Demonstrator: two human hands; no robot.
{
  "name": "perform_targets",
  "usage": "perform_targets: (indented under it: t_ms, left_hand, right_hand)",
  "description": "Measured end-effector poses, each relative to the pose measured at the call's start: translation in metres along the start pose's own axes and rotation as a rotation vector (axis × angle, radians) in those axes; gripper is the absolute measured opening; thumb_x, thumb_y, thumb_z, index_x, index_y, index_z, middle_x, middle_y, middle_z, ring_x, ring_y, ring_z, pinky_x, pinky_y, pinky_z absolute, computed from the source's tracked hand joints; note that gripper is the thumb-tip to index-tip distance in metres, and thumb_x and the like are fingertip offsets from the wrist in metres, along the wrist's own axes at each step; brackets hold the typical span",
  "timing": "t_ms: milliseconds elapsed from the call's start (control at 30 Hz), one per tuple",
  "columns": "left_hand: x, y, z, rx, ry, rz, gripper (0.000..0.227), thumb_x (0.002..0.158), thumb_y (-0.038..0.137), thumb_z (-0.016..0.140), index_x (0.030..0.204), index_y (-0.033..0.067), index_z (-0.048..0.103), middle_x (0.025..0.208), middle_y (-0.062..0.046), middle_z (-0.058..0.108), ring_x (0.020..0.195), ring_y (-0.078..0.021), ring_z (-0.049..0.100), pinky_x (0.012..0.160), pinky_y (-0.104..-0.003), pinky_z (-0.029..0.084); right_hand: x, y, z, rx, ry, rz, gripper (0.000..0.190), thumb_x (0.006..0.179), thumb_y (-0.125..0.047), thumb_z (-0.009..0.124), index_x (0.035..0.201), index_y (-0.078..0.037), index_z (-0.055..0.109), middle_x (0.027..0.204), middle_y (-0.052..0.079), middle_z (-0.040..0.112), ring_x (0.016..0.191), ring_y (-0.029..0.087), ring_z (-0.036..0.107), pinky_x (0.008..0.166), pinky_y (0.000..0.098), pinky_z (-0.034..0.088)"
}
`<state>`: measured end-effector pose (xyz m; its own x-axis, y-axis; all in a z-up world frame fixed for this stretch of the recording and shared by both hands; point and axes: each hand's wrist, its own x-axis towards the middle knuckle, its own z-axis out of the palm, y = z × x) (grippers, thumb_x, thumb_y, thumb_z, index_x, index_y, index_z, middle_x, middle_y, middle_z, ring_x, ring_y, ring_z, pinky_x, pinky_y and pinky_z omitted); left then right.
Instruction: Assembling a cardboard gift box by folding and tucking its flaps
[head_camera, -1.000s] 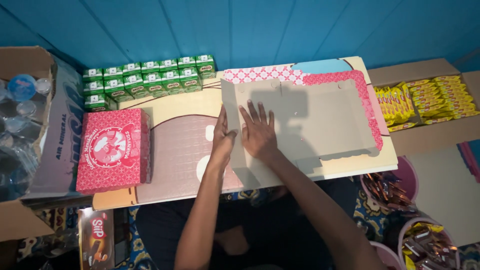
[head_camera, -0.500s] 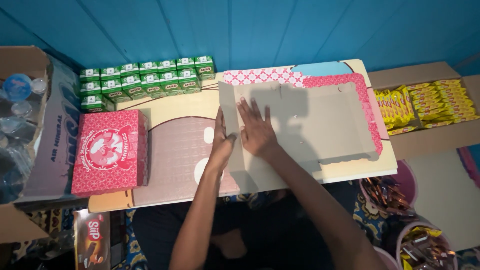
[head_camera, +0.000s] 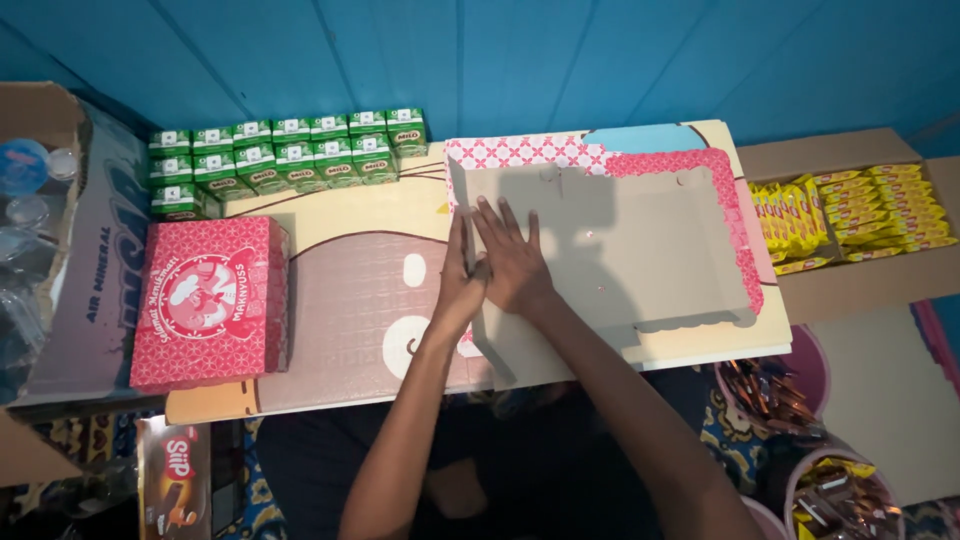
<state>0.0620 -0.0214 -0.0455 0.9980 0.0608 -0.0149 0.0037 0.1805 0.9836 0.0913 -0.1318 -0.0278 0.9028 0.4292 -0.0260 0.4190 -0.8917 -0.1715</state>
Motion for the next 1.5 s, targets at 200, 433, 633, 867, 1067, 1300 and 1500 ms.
perform_targets:
  t_ms: [200,433,633,867,1067,1300,1500]
  left_hand:
    - [-0.03,0.013,-0.018,-0.023,0.069,-0.125,0.093,0.089,-0.009,0.056,0.166,0.0188,0.012,0.167,-0.021,0.028,0.152,-0.0355,0.027,0.117,-0.045,0.037]
    - [-0.1,0.014,-0.02,-0.019,0.049,-0.161,0.099,0.082,-0.014,0.054,0.166,0.0162,0.013,0.164,-0.025,0.031,0.15,-0.0417,0.03,0.114,-0.052,0.038]
    - [-0.114,-0.021,-0.026,-0.069,0.067,-0.064,0.103,0.077,-0.016,0.049,0.167,0.0183,0.014,0.163,-0.019,0.038,0.147,-0.0273,0.037,0.112,-0.043,0.041]
    - [-0.113,0.006,-0.016,-0.055,0.067,-0.02,0.097,0.076,-0.016,0.047,0.165,0.0121,0.02,0.155,-0.024,0.048,0.143,-0.032,0.043,0.112,-0.046,0.04]
    - [-0.106,-0.01,-0.011,-0.181,-0.011,-0.005,0.104,0.074,-0.021,0.045,0.166,0.0139,0.014,0.159,-0.02,0.042,0.143,-0.0267,0.038,0.107,-0.036,0.043]
    - [-0.115,0.009,0.017,0.095,-0.167,0.157,0.117,0.071,-0.022,0.059,0.166,0.0117,0.0,0.172,-0.019,0.001,0.158,-0.0302,-0.001,0.123,-0.035,0.02]
    - [-0.11,-0.016,-0.003,-0.08,-0.213,0.007,0.115,0.07,-0.026,0.043,0.166,0.0176,-0.004,0.17,-0.023,0.012,0.156,-0.0335,0.011,0.114,-0.029,0.036]
  right_hand:
    - [-0.001,0.0,0.0,0.014,0.011,0.0,0.073,0.097,-0.023,0.045,0.165,-0.02,0.019,0.173,0.002,0.015,0.158,0.031,0.014,0.123,0.0661,0.011]
    - [0.003,0.006,0.023,-0.052,0.073,-0.012,0.073,0.096,-0.024,0.048,0.164,-0.019,0.023,0.171,0.006,0.021,0.156,0.033,0.023,0.121,0.0676,0.018]
    - [-0.01,0.007,0.043,-0.067,0.245,0.118,0.068,0.097,-0.037,0.05,0.159,-0.013,0.037,0.163,0.018,0.037,0.151,0.038,0.035,0.117,0.0657,0.027]
    - [-0.068,-0.019,0.034,-0.01,0.318,0.054,0.058,0.104,-0.027,0.044,0.157,-0.005,0.039,0.161,0.024,0.038,0.147,0.046,0.036,0.11,0.0722,0.029]
    - [-0.067,-0.021,0.036,0.001,0.157,0.108,0.063,0.104,-0.027,0.041,0.161,-0.007,0.028,0.167,0.021,0.026,0.153,0.045,0.025,0.114,0.0734,0.022]
    - [-0.063,-0.011,0.049,-0.044,-0.018,0.17,0.071,0.104,-0.025,0.042,0.166,-0.014,0.011,0.173,0.013,0.009,0.158,0.037,0.008,0.122,0.067,0.014]
    - [-0.07,-0.024,0.026,0.073,0.099,0.138,0.061,0.106,-0.03,0.033,0.163,-0.01,0.022,0.169,0.018,0.021,0.156,0.041,0.018,0.118,0.0719,0.017]
